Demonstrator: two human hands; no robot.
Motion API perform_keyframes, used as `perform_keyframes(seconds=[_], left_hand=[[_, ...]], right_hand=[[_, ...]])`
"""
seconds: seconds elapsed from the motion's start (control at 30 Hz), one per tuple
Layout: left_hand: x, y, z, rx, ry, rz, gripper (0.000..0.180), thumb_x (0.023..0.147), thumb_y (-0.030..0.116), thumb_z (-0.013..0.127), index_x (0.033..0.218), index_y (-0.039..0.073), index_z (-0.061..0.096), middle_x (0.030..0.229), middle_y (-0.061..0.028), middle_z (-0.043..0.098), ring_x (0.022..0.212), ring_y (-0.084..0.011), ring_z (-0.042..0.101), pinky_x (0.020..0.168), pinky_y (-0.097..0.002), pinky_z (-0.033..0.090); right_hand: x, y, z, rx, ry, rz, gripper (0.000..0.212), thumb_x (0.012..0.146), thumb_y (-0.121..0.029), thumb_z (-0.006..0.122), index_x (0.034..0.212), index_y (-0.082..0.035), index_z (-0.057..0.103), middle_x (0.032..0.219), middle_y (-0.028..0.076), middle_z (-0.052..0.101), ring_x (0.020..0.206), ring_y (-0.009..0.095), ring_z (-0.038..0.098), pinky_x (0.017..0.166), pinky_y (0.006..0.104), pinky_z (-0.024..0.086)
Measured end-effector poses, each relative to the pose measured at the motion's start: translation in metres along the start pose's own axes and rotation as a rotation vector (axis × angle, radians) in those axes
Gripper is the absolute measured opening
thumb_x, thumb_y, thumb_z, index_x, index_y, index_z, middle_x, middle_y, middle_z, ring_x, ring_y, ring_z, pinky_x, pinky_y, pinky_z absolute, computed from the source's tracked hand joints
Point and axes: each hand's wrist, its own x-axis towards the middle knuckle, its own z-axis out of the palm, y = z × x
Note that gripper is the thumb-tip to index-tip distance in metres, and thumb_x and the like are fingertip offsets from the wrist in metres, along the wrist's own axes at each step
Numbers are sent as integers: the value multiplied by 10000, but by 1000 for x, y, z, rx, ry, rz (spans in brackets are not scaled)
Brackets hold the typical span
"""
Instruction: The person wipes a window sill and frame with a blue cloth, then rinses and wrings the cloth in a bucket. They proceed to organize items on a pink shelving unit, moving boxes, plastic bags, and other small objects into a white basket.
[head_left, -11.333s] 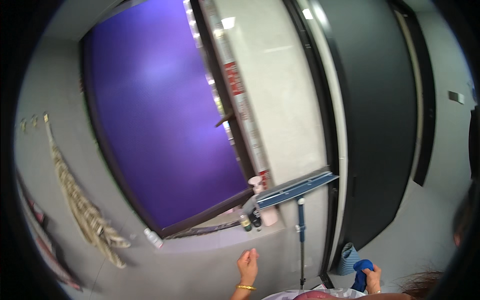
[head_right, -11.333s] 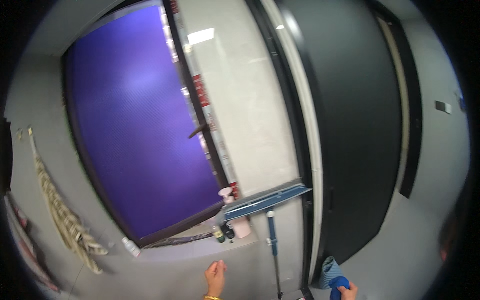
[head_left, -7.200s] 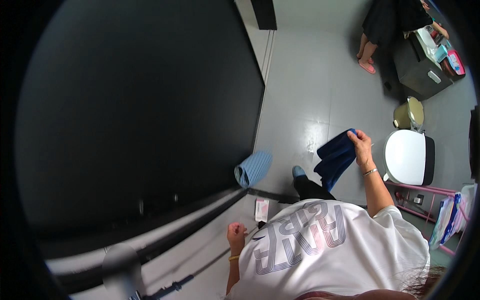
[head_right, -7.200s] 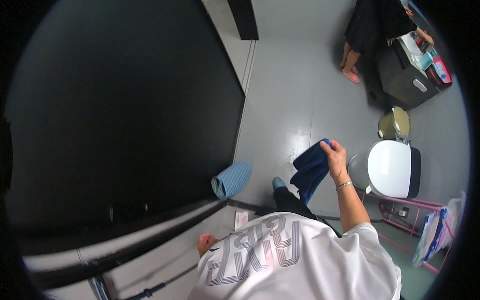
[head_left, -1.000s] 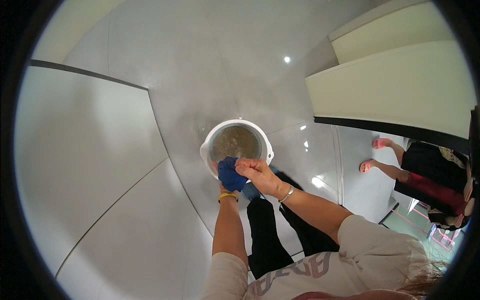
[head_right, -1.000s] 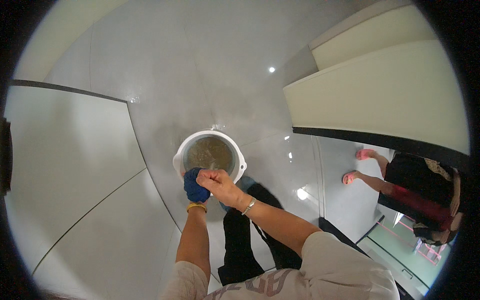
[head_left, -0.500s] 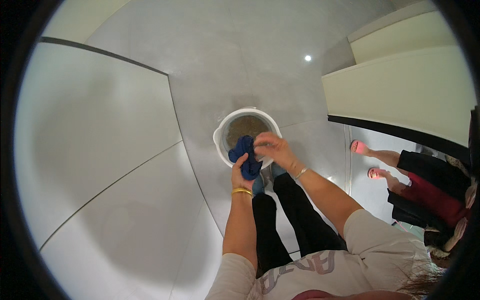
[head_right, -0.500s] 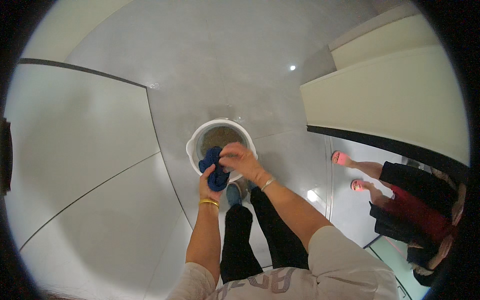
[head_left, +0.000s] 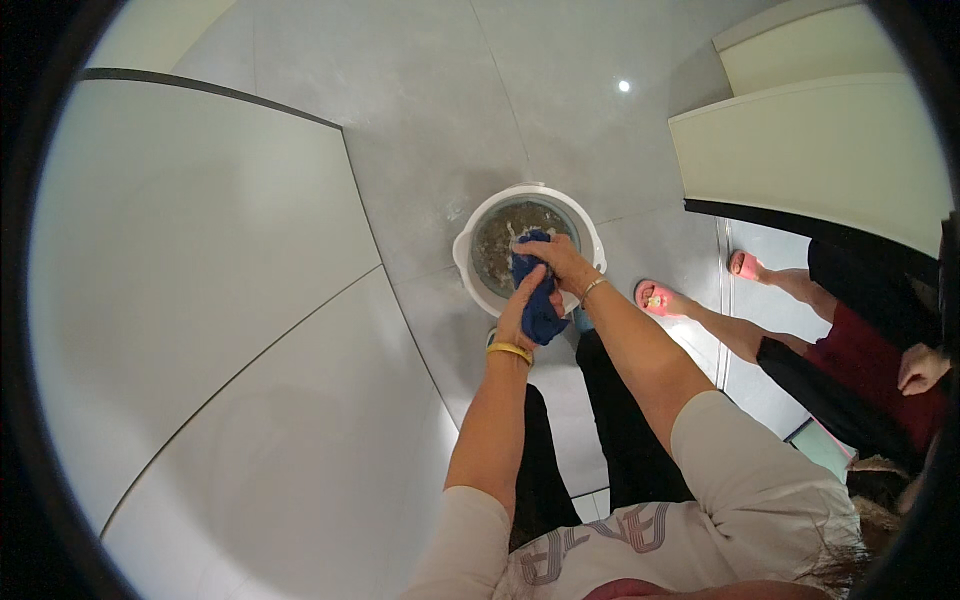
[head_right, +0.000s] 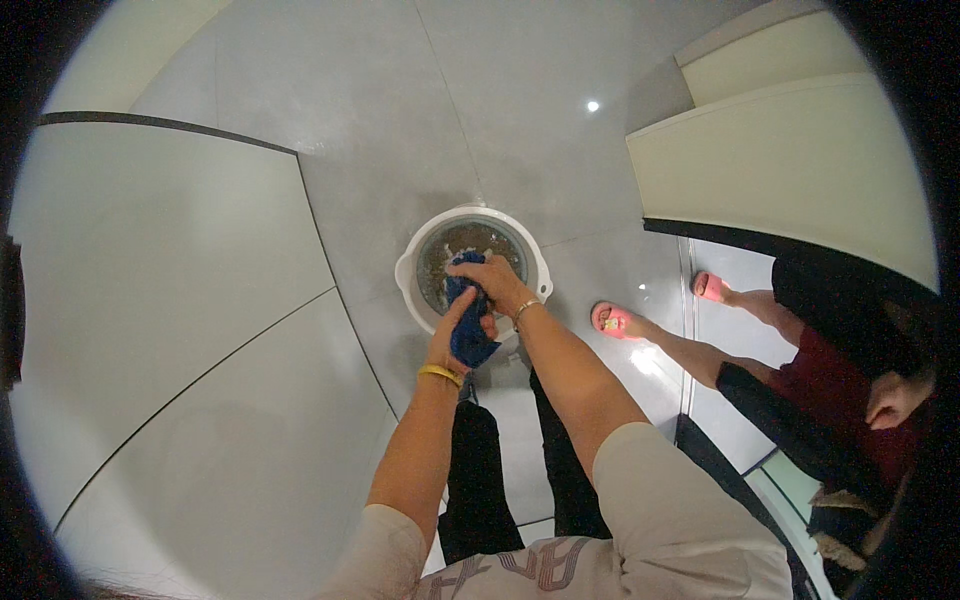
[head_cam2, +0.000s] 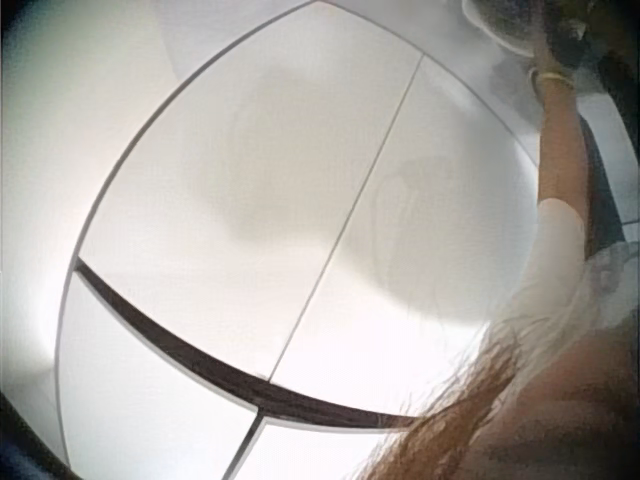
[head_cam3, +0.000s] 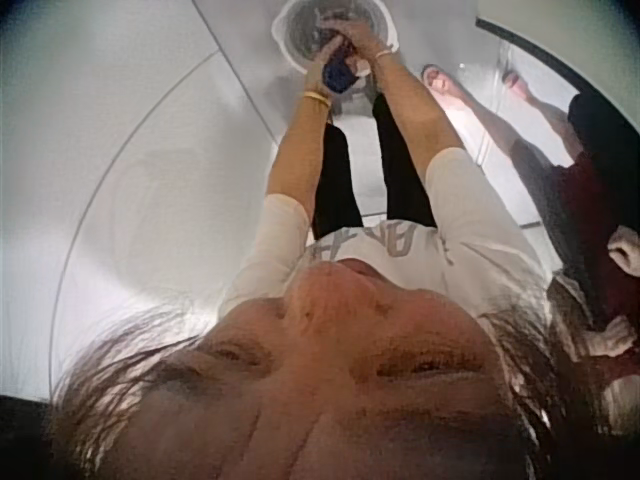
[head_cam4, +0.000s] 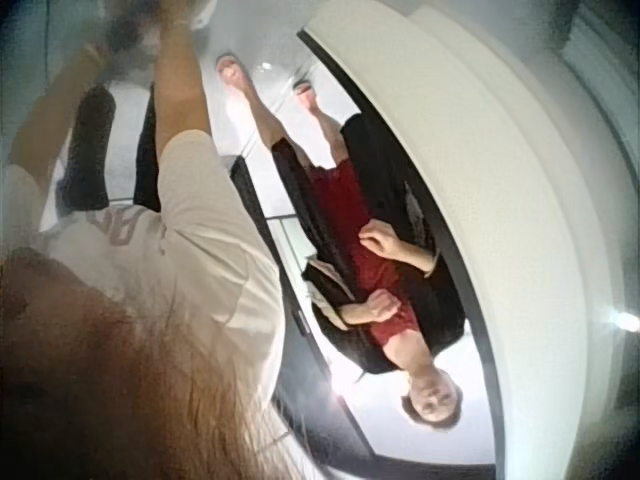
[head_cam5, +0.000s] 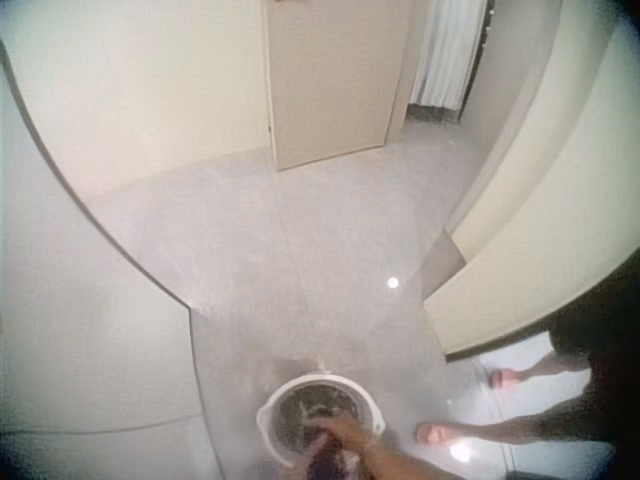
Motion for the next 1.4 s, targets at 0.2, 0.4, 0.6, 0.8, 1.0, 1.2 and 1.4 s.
perform_keyframes(seconds=[0.2,0.4,0.6,0.8,1.0,1.2,1.4], left_hand=[[38,19,-43,1238,32,242,311,800,272,653,801,-36,610,709,-173,630,602,-279,624,551,-401,503],[-1,11,12,1857,400,437,358,853,277,586,1059,-14,563,846,-246,658,833,-366,648,694,-446,511],[9,2,-35,1111,335,693,401,847,340,621,1054,5,546,782,-185,653,665,-287,652,594,-398,517],[-42,33,-3,140,-127,-138,402,843,421,650,1045,87,559,643,-36,565,544,-143,551,498,-257,462],[-47,19,-5,-124,-390,-205,411,875,500,565,1041,124,546,616,-12,533,534,-115,488,505,-220,376],[-43,23,14,439,-60,-43,339,857,360,651,957,43,581,709,-29,578,641,-107,555,598,-229,459],[-23,14,13,1563,272,320,426,869,350,589,1036,-39,546,914,-220,657,859,-340,637,753,-407,500]], right_hand=[[30,5,8,-921,184,-329,409,763,-307,672,983,38,660,956,273,642,918,393,625,827,426,510],[-5,-23,24,-1288,341,-167,385,781,-324,649,1003,-12,623,890,217,659,877,396,623,735,451,508],[-59,-57,36,-545,7,-169,585,796,-259,707,1313,-91,490,1086,146,624,881,218,645,683,315,537],[-51,-49,4,-151,-271,-199,662,785,-184,712,1379,-118,426,1226,113,544,995,189,594,746,286,529],[-40,-66,34,34,-440,-44,561,764,-106,661,1300,-59,504,988,116,628,845,204,621,736,319,519],[-26,-54,31,-348,-47,-91,252,744,-79,633,984,-22,687,757,48,630,704,130,602,637,252,499],[-10,-32,32,-1110,193,-315,196,784,-174,589,931,-102,696,866,160,665,810,295,640,754,375,514]])
